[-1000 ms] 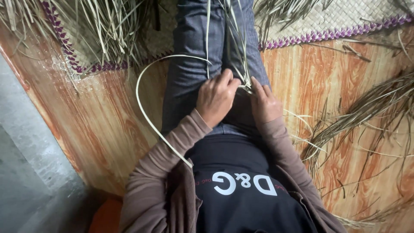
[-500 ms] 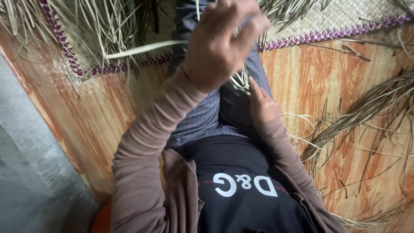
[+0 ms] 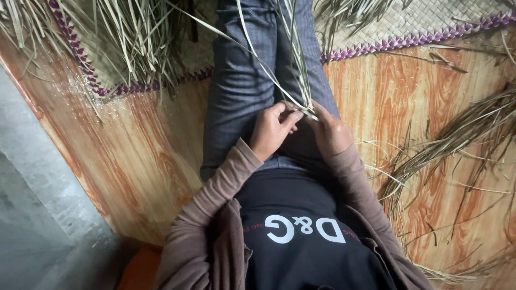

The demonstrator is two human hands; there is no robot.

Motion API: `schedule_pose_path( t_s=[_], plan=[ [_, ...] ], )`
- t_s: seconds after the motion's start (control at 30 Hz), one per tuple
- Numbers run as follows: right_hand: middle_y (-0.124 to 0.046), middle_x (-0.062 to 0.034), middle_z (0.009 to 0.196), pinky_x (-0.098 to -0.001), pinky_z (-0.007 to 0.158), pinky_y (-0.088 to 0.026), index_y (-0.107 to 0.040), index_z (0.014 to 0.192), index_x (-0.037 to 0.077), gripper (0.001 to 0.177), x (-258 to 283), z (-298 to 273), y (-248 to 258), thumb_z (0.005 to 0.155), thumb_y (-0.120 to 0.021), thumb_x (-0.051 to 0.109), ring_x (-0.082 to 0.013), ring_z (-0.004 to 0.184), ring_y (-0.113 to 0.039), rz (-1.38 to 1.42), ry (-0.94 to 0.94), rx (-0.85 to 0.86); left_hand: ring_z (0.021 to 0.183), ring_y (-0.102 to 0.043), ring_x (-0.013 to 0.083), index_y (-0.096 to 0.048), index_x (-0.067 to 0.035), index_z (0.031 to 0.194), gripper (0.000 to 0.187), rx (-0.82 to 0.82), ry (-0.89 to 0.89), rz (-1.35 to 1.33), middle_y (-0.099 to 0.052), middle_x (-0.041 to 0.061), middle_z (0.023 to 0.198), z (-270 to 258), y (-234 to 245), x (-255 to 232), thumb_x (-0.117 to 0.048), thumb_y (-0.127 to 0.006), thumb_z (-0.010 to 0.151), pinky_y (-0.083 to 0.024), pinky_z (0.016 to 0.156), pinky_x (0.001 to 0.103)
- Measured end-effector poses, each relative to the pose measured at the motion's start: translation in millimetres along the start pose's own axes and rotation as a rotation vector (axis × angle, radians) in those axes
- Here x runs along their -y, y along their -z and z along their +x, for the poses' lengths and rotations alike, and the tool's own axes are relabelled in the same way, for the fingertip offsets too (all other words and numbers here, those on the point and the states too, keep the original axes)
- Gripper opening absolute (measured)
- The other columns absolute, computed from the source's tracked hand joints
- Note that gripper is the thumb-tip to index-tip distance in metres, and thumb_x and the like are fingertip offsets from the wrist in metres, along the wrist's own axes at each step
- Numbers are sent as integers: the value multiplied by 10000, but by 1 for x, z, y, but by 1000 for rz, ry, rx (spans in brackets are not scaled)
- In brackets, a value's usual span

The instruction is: Weaving long, thin strips of dried plant material together to create a mat or similar item.

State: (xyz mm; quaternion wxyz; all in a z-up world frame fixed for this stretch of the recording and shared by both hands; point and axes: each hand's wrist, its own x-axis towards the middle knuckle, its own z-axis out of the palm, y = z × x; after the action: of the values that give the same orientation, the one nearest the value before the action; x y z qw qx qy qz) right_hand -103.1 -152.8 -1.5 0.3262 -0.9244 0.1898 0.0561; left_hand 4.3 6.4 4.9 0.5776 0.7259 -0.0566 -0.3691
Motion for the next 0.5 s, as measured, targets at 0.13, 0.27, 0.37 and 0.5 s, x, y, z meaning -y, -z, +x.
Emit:
schedule_pose_path(
  t_s=[0.13, 0.27, 0.37, 0.5],
  plan=[
    [-768, -93, 1131, -494, 854, -575, -660, 1382, 213, 452, 9, 2, 7, 955, -768, 313, -354, 1008, -722, 80, -4, -3, 727, -766, 205, -759, -90, 964, 152, -126, -135, -72, -742, 94, 713, 3, -13, 18, -216, -802, 891, -607, 592, 288],
    [-765, -149, 996, -534, 830, -570, -683, 1289, 191, 366, 5, 1, 6, 973, -757, 359, -415, 943, -718, 90, -37, -22, 830, -763, 187, -769, -135, 921, 114, -214, -255, -81, -757, 40, 841, 4, -16, 22, -208, -841, 873, -616, 673, 293],
    [-763, -125, 885, -511, 825, -573, -704, 1222, 253, 239, -9, -1, -7, 1033, -684, 398, -370, 878, -732, -19, -56, -18, 689, -721, 80, -765, -126, 966, 97, -140, -177, -281, -748, 38, 758, 6, -16, 30, -143, -822, 888, -624, 655, 237],
    [-760, -104, 844, -500, 813, -573, -704, 1189, 274, 214, -10, 6, -5, 1057, -637, 428, -365, 882, -733, 17, -102, 16, 655, -712, 122, -737, -86, 976, 51, -84, -147, -456, -710, 81, 709, 0, 13, -4, -120, -754, 942, -630, 655, 274]
  ],
)
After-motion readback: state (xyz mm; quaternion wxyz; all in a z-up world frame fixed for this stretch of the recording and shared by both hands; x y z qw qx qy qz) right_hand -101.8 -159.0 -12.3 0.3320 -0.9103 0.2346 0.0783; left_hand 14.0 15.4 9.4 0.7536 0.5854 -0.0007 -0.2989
